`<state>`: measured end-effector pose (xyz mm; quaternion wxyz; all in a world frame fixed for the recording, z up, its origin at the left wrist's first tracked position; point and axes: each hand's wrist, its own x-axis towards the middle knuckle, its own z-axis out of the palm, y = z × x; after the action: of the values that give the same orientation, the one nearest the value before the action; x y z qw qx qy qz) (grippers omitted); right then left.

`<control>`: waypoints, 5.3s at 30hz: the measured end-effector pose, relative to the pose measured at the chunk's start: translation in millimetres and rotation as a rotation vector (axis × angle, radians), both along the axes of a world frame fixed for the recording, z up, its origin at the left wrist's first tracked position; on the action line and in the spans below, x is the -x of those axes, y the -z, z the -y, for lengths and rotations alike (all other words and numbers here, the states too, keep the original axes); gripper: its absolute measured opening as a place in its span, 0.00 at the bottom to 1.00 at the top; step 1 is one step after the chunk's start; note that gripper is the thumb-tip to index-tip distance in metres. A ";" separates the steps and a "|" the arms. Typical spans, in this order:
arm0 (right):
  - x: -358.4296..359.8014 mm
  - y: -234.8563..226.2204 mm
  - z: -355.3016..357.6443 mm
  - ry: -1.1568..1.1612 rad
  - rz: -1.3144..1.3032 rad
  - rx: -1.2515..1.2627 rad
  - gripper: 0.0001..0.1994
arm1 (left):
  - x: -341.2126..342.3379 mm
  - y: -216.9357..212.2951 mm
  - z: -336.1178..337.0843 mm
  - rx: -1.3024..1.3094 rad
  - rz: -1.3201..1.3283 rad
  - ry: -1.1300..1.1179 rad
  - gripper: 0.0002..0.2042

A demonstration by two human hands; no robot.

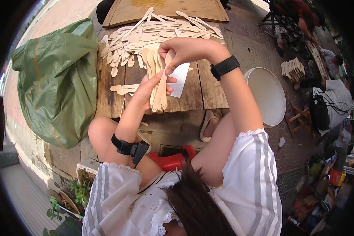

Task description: The person is sorting and stacking wooden spoons or spatulas into groups on a table.

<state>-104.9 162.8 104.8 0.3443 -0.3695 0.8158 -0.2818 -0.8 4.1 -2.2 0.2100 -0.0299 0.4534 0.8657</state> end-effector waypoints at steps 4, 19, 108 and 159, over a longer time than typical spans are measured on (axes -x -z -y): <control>-0.9 5.1 2.4 0.037 -0.207 0.007 0.25 | -2.6 -0.5 -0.5 -0.001 0.028 -0.060 0.19; 65.1 130.7 -69.0 0.673 -0.624 -0.002 0.17 | 3.6 2.5 -5.6 -0.053 -0.081 -0.146 0.13; 33.7 17.8 -33.1 0.370 -0.082 0.118 0.13 | 14.8 4.9 23.7 -0.232 -0.036 -0.469 0.14; -22.4 67.7 50.9 0.437 0.598 0.609 0.10 | 11.2 -2.8 30.8 -0.396 -0.083 -0.555 0.18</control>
<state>-82.5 111.9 37.1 0.3727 -0.1759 0.6199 -0.6677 -12.0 -26.7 0.6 -0.0506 -0.0754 0.2595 0.9615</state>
